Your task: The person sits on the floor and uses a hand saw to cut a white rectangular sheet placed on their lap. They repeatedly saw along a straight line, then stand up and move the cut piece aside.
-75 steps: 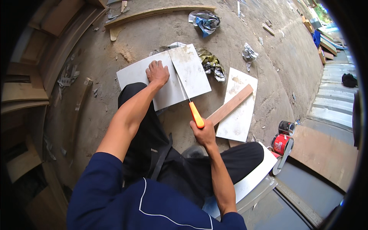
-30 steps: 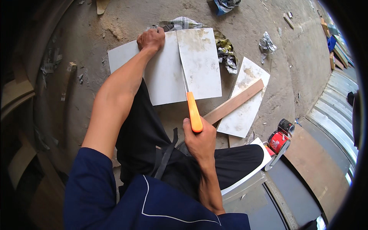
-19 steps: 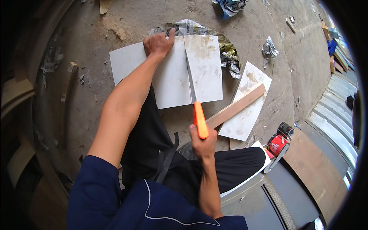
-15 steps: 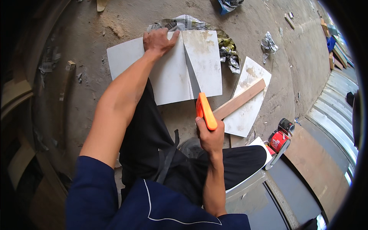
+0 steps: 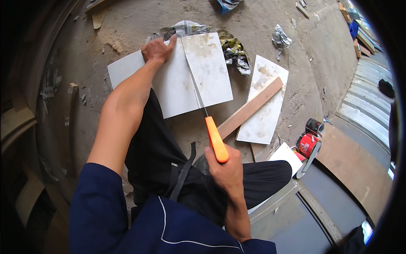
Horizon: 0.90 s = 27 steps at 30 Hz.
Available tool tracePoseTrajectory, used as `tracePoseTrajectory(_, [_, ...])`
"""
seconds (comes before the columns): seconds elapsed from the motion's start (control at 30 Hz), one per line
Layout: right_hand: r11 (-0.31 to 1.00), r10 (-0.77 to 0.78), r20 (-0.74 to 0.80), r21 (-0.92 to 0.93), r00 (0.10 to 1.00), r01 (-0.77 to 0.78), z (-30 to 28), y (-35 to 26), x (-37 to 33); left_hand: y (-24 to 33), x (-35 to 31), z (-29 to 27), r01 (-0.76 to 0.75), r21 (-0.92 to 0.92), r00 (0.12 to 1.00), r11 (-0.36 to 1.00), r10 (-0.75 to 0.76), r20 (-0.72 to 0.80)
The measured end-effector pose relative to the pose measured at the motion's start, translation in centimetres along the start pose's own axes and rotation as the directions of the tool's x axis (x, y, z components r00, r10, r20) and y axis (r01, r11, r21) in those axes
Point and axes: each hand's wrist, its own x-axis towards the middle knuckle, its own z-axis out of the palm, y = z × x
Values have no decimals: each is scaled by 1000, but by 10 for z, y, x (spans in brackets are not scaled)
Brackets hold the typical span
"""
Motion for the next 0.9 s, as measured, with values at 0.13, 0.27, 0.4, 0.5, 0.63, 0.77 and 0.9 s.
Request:
tracePoseTrajectory(0.13, [999,-1,-1,-35,1000,1,-14,2,-15,3,-8,-5,-10,-7,1000,1000,10,16])
tracePoseTrajectory(0.27, [1000,14,-13,18,1000,-14,-8,24,9,-2,-15,-1,-8,-35,1000,999,8,-6])
tracePoseTrajectory(0.4, [997,-70,26,10,997,70,-3,26,47,-6,-3,-7,101,-62,995,993,-102,-20])
tracePoseTrajectory(0.5, [983,-177,14,-41,984,178,4,21,37,-9,-1,-1,147,-68,989,987,-149,-23])
tracePoseTrajectory(0.63, [980,-192,-13,-61,981,191,3,24,29,-3,-3,1,132,-68,991,989,-133,-10])
tracePoseTrajectory(0.77, [985,-128,-3,-114,992,127,-13,35,-10,12,-12,-2,56,-36,996,998,-53,72])
tracePoseTrajectory(0.9, [987,-155,-14,-53,988,154,-22,63,-49,6,-16,-4,73,-29,995,997,-71,63])
